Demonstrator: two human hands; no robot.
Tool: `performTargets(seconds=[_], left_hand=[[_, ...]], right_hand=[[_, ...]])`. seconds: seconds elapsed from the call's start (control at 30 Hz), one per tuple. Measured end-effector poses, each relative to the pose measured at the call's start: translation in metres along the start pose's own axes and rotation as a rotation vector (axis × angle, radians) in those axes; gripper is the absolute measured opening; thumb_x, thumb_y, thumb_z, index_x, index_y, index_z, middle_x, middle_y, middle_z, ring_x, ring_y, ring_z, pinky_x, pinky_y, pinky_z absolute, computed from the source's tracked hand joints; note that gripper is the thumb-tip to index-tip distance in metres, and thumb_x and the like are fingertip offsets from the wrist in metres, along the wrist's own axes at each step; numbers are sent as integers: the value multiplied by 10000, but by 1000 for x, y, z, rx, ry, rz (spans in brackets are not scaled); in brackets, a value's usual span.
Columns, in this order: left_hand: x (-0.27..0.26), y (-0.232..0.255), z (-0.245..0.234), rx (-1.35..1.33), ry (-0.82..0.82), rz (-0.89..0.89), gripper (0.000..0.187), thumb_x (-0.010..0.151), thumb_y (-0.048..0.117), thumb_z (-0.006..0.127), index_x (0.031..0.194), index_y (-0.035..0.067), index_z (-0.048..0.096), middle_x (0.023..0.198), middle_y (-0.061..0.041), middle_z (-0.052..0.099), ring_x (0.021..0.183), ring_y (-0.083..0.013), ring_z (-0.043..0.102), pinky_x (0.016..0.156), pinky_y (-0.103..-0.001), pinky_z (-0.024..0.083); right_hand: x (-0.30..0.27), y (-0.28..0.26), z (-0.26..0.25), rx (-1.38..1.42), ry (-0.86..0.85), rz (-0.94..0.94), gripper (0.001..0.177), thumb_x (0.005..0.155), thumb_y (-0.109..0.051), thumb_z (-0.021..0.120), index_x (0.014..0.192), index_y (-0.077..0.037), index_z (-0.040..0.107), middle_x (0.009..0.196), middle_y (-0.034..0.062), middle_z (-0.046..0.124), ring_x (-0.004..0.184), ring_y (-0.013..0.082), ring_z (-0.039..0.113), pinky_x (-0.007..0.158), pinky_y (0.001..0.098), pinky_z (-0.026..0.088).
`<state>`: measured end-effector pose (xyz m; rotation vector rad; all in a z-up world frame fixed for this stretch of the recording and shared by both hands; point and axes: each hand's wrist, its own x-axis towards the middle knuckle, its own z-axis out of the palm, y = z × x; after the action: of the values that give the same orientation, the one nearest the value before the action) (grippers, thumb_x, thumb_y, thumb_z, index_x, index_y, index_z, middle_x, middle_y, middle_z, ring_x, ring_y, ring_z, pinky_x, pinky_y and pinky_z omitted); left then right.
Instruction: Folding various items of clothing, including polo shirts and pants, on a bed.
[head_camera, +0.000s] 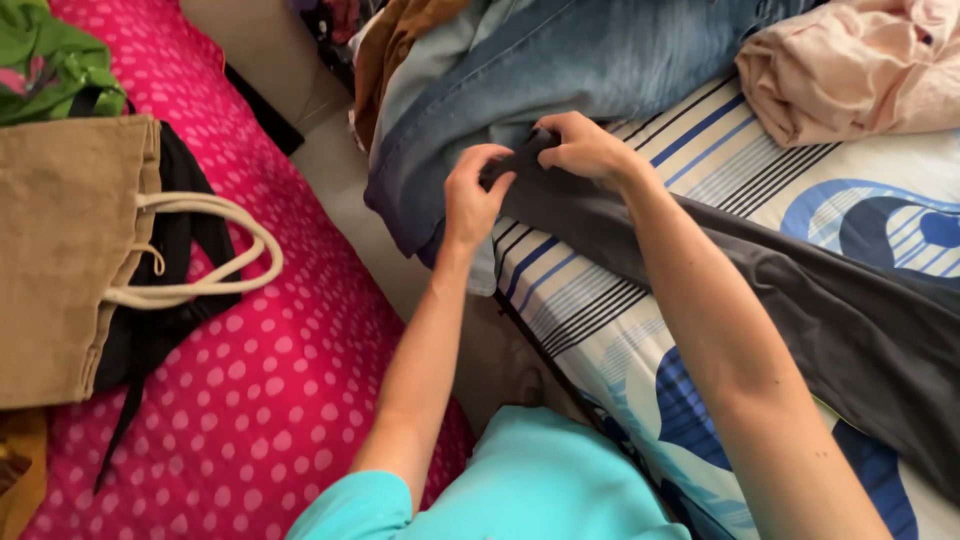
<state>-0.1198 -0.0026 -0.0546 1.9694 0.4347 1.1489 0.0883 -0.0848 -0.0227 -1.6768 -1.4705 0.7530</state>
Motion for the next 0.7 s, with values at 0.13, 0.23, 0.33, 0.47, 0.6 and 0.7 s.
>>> performTargets(seconds=[0.13,0.23,0.33,0.47,0.6,0.7], left_hand=[[-39,28,27,-180,337,-320,518,842,104,823,1299,80,580,1267,-73,626,1134,-208,633,945,-335,526],[-49,30,61,-617,475,-592,716,808,133,853,1403,111,456,1323,-32,592,1217,-183,571,1070,-345,437],[-63,11,81,-973,430,-757,675,783,111,853,1373,55,528,1326,-52,647,1218,-191,596,1088,-343,436],[-52,1,82,-1098,392,-740,624,778,12,823,1357,-27,593,1345,-100,648,1202,-225,612,1046,-343,470],[-56,9,80,-1090,461,-756,634,769,-43,779,1362,17,567,1335,-85,644,1198,-226,622,1015,-353,509],[-50,7,76,-1202,473,-803,652,751,-50,768,1354,57,542,1310,-90,633,1167,-250,631,980,-393,533]], right_hand=[[-4,-10,-4,217,54,84,231,818,-11,675,1045,-50,694,882,-6,668,819,94,600,720,268,504],[0,-18,-19,220,6,-3,264,834,27,678,1086,-49,675,883,-12,628,813,80,558,708,259,469],[-9,-32,-12,321,-93,-60,288,845,38,661,1118,-52,653,943,-8,674,868,73,602,751,247,491],[-7,-22,-15,231,75,-124,370,833,56,665,1184,-59,646,1056,1,705,958,87,646,829,256,533],[-26,-15,13,-97,438,-276,380,886,22,740,1255,-12,654,1109,109,748,1036,221,734,907,325,568],[-51,-33,35,-260,833,-257,386,905,-19,749,1279,-4,657,1161,179,748,1091,325,739,950,378,571]])
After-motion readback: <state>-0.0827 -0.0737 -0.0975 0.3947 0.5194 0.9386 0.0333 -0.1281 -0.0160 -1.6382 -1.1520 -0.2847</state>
